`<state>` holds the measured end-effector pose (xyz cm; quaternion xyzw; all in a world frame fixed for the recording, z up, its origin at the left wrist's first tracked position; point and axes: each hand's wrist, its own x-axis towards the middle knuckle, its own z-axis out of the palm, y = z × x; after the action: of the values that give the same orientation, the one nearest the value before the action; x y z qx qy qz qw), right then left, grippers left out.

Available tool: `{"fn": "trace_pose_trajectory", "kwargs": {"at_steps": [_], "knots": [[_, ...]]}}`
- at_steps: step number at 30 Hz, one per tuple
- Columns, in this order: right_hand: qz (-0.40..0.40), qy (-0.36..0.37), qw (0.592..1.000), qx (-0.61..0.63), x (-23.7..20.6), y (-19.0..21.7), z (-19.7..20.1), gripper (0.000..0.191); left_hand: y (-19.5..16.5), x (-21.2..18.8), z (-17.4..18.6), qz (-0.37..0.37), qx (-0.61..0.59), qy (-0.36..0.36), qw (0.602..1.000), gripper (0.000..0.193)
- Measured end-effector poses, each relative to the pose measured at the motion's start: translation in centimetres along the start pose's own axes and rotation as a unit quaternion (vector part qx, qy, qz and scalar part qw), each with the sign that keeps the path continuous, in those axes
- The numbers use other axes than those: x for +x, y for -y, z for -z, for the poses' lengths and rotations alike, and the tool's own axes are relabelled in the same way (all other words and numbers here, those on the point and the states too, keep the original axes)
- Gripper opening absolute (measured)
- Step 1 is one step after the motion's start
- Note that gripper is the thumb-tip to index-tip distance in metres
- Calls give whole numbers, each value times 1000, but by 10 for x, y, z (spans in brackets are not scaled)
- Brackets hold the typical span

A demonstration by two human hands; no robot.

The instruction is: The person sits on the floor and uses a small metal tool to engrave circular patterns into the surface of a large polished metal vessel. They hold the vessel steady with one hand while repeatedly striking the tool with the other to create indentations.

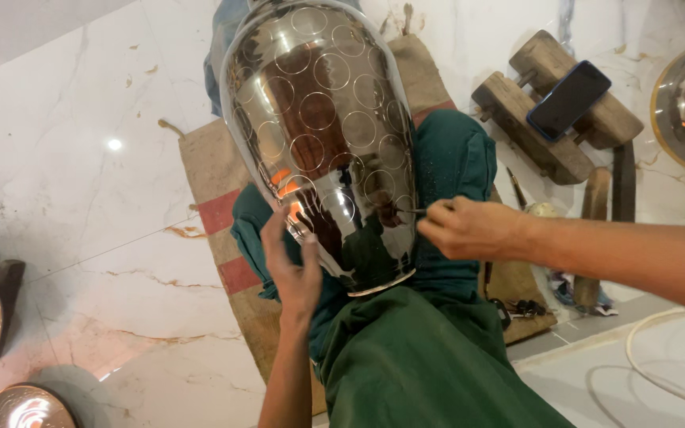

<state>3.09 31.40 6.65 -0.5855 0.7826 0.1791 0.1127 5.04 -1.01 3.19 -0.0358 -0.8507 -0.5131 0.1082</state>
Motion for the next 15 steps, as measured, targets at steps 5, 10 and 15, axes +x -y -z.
{"fn": "trace_pose_trajectory", "kwargs": {"at_steps": [5,10,15], "knots": [[-361,-83,803,466,11,-13,60,58,-11,-2,-25,-89,99,67,989,97],[-427,-61,748,504,26,-7,105,53,-7,-6,-48,-104,118,26,987,119],[-385,-18,879,280,47,24,115,42,1,-11,-60,-73,112,-3,991,120]]}}
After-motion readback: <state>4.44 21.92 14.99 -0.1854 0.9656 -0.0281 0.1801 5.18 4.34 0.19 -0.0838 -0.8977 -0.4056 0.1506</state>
